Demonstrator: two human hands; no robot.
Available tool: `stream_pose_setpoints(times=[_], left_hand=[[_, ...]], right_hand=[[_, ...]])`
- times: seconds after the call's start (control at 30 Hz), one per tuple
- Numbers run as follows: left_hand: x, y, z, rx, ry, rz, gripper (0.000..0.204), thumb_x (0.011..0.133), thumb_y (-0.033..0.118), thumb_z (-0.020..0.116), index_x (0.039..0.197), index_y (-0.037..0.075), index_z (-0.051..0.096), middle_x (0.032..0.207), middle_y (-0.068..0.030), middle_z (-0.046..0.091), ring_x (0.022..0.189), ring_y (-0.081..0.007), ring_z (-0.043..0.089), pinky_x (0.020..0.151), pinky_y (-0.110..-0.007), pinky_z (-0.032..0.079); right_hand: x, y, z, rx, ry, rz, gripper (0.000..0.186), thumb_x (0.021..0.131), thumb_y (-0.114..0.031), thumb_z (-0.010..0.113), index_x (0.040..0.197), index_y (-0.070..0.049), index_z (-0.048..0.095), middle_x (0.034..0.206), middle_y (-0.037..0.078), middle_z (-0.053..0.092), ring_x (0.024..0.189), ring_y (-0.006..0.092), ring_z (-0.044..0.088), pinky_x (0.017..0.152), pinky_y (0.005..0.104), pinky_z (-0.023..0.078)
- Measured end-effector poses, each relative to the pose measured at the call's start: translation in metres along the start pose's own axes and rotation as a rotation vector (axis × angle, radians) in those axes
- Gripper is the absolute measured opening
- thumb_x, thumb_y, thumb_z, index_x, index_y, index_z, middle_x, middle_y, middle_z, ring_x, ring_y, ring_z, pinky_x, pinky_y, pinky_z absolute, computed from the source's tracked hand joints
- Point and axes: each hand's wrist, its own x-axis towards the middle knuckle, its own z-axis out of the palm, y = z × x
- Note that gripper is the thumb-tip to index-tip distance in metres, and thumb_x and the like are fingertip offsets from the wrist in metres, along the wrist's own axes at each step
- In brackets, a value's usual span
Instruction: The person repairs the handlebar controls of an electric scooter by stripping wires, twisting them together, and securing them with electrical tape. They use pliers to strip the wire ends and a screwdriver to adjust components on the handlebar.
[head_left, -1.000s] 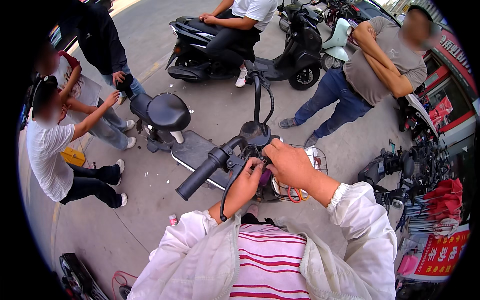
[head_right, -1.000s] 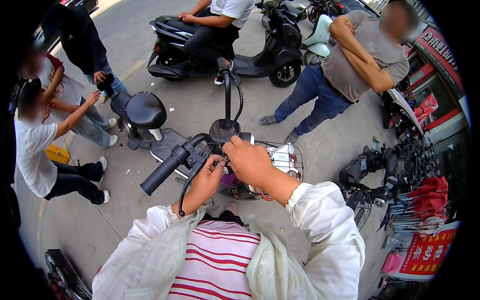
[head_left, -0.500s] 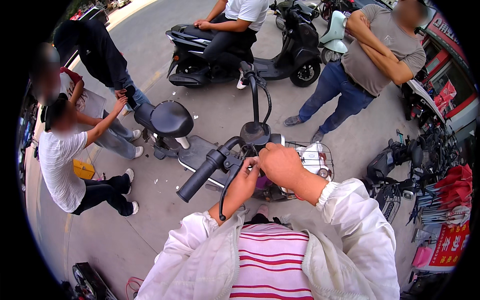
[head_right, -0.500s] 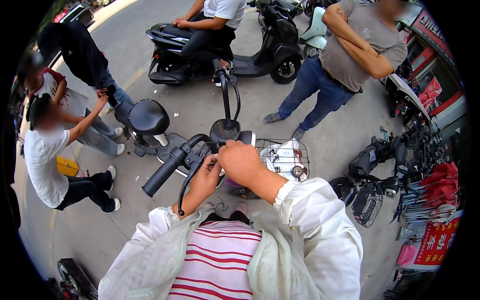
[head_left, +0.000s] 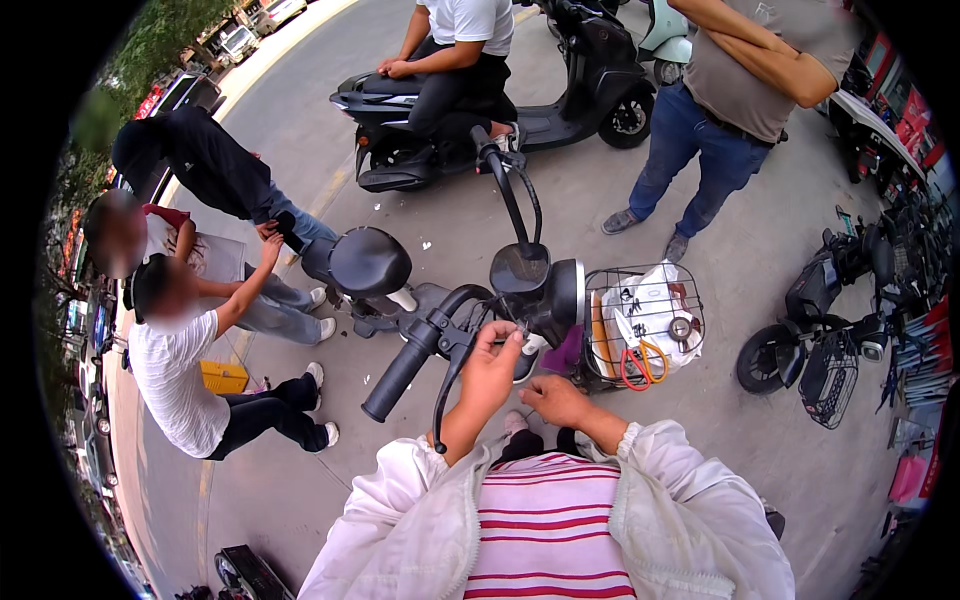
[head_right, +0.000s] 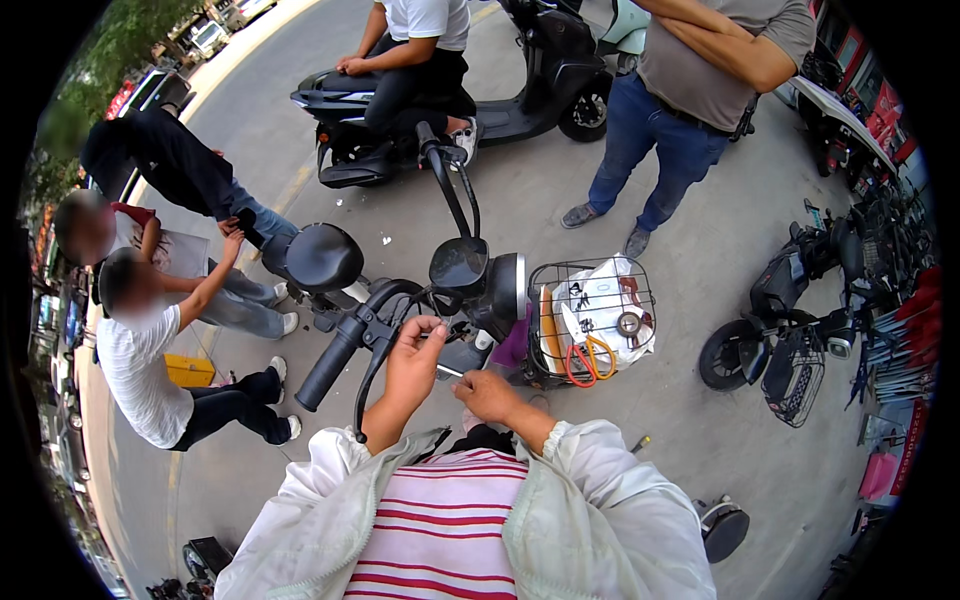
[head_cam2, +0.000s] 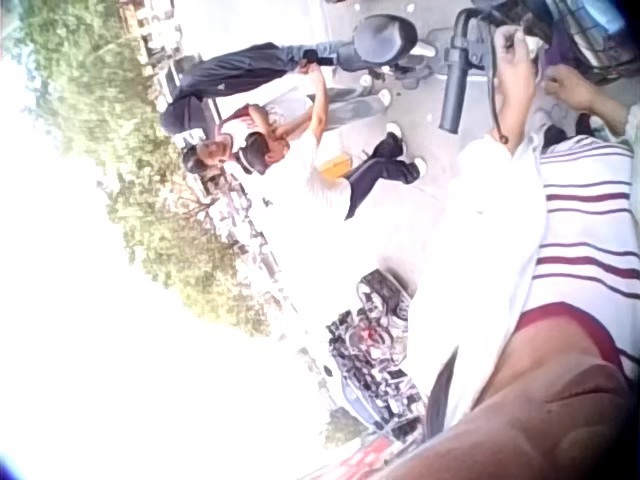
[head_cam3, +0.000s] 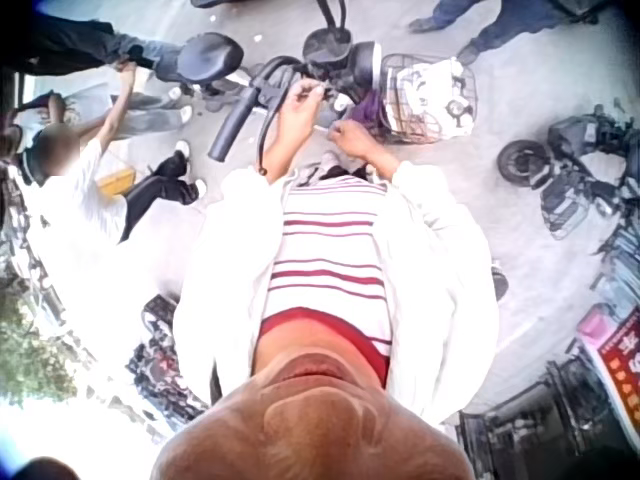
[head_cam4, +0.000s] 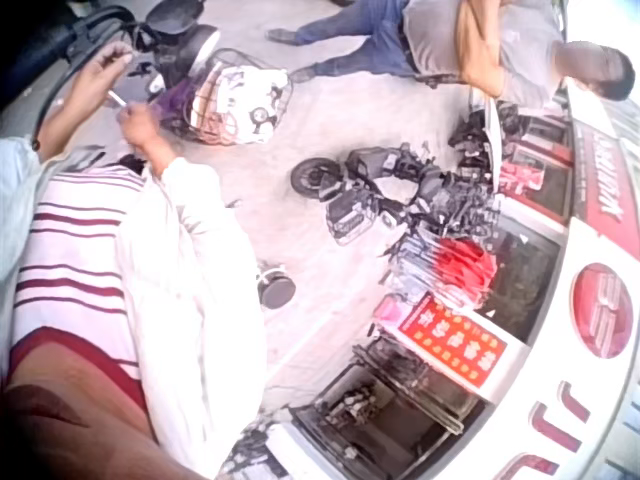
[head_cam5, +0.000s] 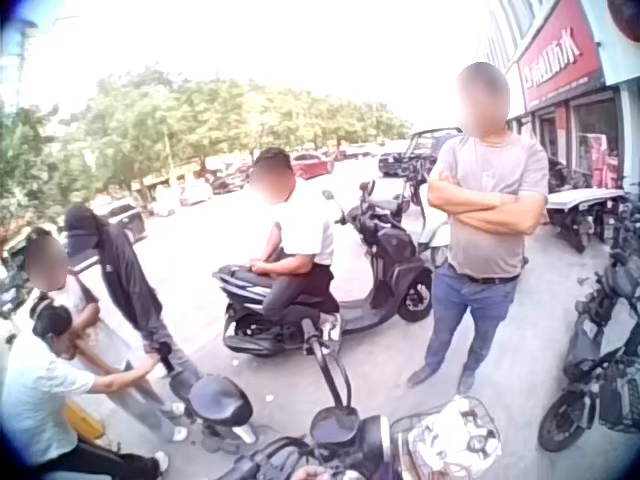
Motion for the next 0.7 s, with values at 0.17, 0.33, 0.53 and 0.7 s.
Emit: stream_pose_setpoints(times=[0.17, 0.33, 0.53, 0.7], left_hand=[[-0.001, -0.004, 0.004, 0.045, 0.046, 0.045, 0.011, 0.099, 0.014, 0.063, 0.107, 0.006, 0.062, 0.091, 0.0047, 0.060, 0.065, 0.0005, 0.043, 0.055, -0.018, 0.034], [-0.001, 0.003, 0.008, 0.005, 0.096, 0.006, 0.009, 0.100, 0.016, 0.060, 0.103, 0.008, 0.062, 0.079, 0.0056, 0.059, 0.052, 0.0007, 0.038, 0.044, -0.019, 0.027], [0.003, 0.000, 0.012, 0.032, 0.122, -0.015, 0.011, 0.102, 0.021, 0.057, 0.099, 0.011, 0.061, 0.067, 0.0088, 0.051, 0.049, 0.0005, 0.037, 0.043, -0.019, 0.026], [0.001, 0.010, 0.018, -0.063, 0.157, -0.122, 0.012, 0.102, 0.022, 0.057, 0.097, 0.011, 0.060, 0.064, 0.0095, 0.048, 0.047, -0.0002, 0.035, 0.042, -0.020, 0.026]], right_hand=[[-0.004, -0.017, -0.004, 0.309, 0.296, -0.067, 0.017, 0.089, -0.019, 0.068, 0.095, -0.003, 0.068, 0.084, 0.014, 0.067, 0.069, 0.0246, 0.063, 0.064, 0.0377, 0.049], [-0.002, -0.083, -0.061, 0.264, 0.497, -0.255, 0.019, 0.088, -0.012, 0.068, 0.107, -0.007, 0.067, 0.097, 0.010, 0.063, 0.076, 0.0212, 0.064, 0.067, 0.0343, 0.049], [0.013, -0.086, -0.080, 0.046, 0.413, -0.490, 0.015, 0.087, -0.012, 0.068, 0.101, -0.008, 0.066, 0.096, 0.009, 0.062, 0.085, 0.0301, 0.065, 0.071, 0.0390, 0.052], [0.012, -0.088, -0.073, 0.073, 0.450, -0.437, 0.010, 0.087, -0.011, 0.067, 0.095, -0.005, 0.066, 0.089, 0.009, 0.063, 0.078, 0.0274, 0.066, 0.067, 0.0358, 0.052]])
